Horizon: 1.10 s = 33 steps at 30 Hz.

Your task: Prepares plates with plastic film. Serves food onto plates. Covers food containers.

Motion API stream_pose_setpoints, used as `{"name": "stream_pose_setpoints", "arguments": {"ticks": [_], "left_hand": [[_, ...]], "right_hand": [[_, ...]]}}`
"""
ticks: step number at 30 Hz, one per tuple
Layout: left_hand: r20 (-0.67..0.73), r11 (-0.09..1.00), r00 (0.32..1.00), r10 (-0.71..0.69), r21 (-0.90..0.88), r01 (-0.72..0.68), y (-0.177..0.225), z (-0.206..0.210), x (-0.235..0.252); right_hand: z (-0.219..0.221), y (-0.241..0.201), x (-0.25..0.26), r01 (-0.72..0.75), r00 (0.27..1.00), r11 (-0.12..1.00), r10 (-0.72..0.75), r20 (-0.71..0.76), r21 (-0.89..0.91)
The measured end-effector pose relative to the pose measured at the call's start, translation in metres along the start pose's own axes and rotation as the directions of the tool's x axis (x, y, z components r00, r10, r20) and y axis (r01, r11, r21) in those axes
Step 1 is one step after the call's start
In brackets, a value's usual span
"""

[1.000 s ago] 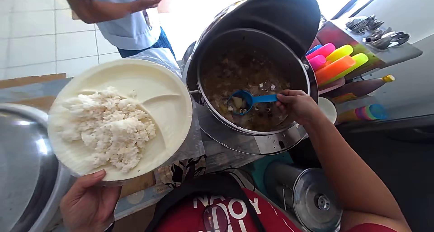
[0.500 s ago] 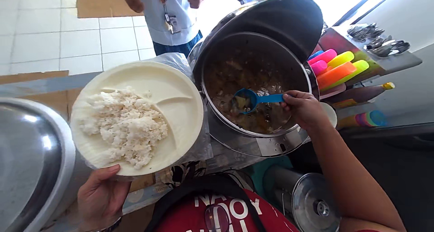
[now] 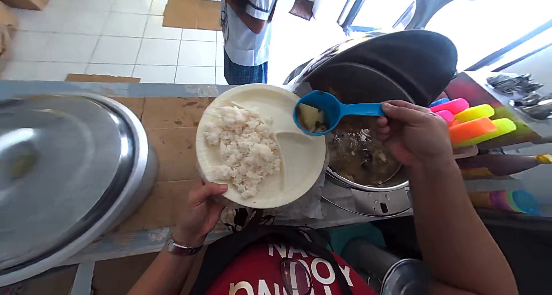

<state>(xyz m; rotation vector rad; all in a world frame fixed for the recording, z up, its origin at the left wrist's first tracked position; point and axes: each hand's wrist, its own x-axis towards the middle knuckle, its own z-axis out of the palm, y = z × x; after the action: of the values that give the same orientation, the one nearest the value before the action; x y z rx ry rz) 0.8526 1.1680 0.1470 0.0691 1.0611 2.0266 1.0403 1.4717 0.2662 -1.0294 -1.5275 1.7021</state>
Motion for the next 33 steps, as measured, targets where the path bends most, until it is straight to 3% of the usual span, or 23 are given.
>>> {"name": "stream_pose_setpoints", "arguments": {"ticks": [3, 5, 7, 10, 14, 22, 24, 25, 27, 28, 29, 31, 32, 33], "left_hand": [[-0.005, 1.0, 1.0, -0.009, 0.0, 0.009, 0.0, 0.002, -0.006], [-0.015, 1.0, 1.0, -0.019, -0.007, 0.019, 0.001, 0.002, -0.01], [-0.013, 0.999, 0.999, -0.03, -0.017, 0.03, 0.002, -0.001, -0.013], [-0.005, 0.999, 0.999, -0.032, -0.02, 0.032, 0.002, -0.004, -0.013], [-0.009, 0.999, 0.999, -0.036, -0.021, 0.035, 0.002, -0.008, -0.01], [-0.018, 1.0, 1.0, -0.011, -0.017, 0.011, 0.006, -0.012, -0.002], [-0.015, 1.0, 1.0, -0.013, -0.019, 0.012, 0.006, -0.013, 0.001], [-0.014, 1.0, 1.0, -0.012, -0.022, 0.012, 0.005, -0.013, 0.002], [-0.005, 1.0, 1.0, -0.006, -0.02, 0.006, 0.005, -0.012, 0.003], [0.004, 1.0, 1.0, 0.002, -0.021, -0.002, 0.005, -0.013, 0.003], [0.014, 1.0, 1.0, 0.014, -0.013, -0.013, 0.005, -0.015, 0.004], [0.02, 0.999, 0.999, 0.036, 0.011, -0.036, 0.007, -0.02, 0.005], [0.023, 0.999, 0.999, 0.048, 0.021, -0.048, 0.008, -0.022, 0.005], [0.023, 0.998, 0.998, 0.061, 0.031, -0.062, 0.009, -0.025, 0.006]], "right_hand": [[0.022, 0.003, 0.001, 0.069, 0.997, 0.995, -0.066, 0.051, -0.068], [0.032, 0.009, -0.002, 0.236, 0.969, 0.94, -0.21, 0.128, -0.245], [0.04, 0.018, -0.007, 0.491, 0.871, 0.739, -0.413, 0.266, -0.461], [0.054, 0.03, -0.013, 0.721, 0.673, 0.413, -0.61, 0.418, -0.557], [0.06, 0.037, -0.015, 0.793, 0.523, 0.189, -0.699, 0.489, -0.579], [0.04, 0.041, -0.03, 0.797, 0.362, -0.016, -0.788, 0.499, -0.604], [0.036, 0.045, -0.031, 0.786, 0.403, 0.057, -0.802, 0.44, -0.615], [0.031, 0.045, -0.032, 0.759, 0.483, 0.177, -0.798, 0.36, -0.627], [0.017, 0.037, -0.03, 0.599, 0.732, 0.581, -0.676, 0.083, -0.551], [0.008, 0.029, -0.025, 0.476, 0.832, 0.78, -0.549, -0.078, -0.405], [-0.003, 0.022, -0.018, 0.361, 0.888, 0.908, -0.405, -0.219, -0.213], [-0.034, 0.016, 0.001, 0.248, 0.896, 0.968, -0.242, -0.373, -0.032], [-0.052, 0.018, 0.01, 0.225, 0.881, 0.97, -0.242, -0.407, -0.092], [-0.069, 0.023, 0.019, 0.201, 0.858, 0.945, -0.298, -0.419, -0.26]]}}
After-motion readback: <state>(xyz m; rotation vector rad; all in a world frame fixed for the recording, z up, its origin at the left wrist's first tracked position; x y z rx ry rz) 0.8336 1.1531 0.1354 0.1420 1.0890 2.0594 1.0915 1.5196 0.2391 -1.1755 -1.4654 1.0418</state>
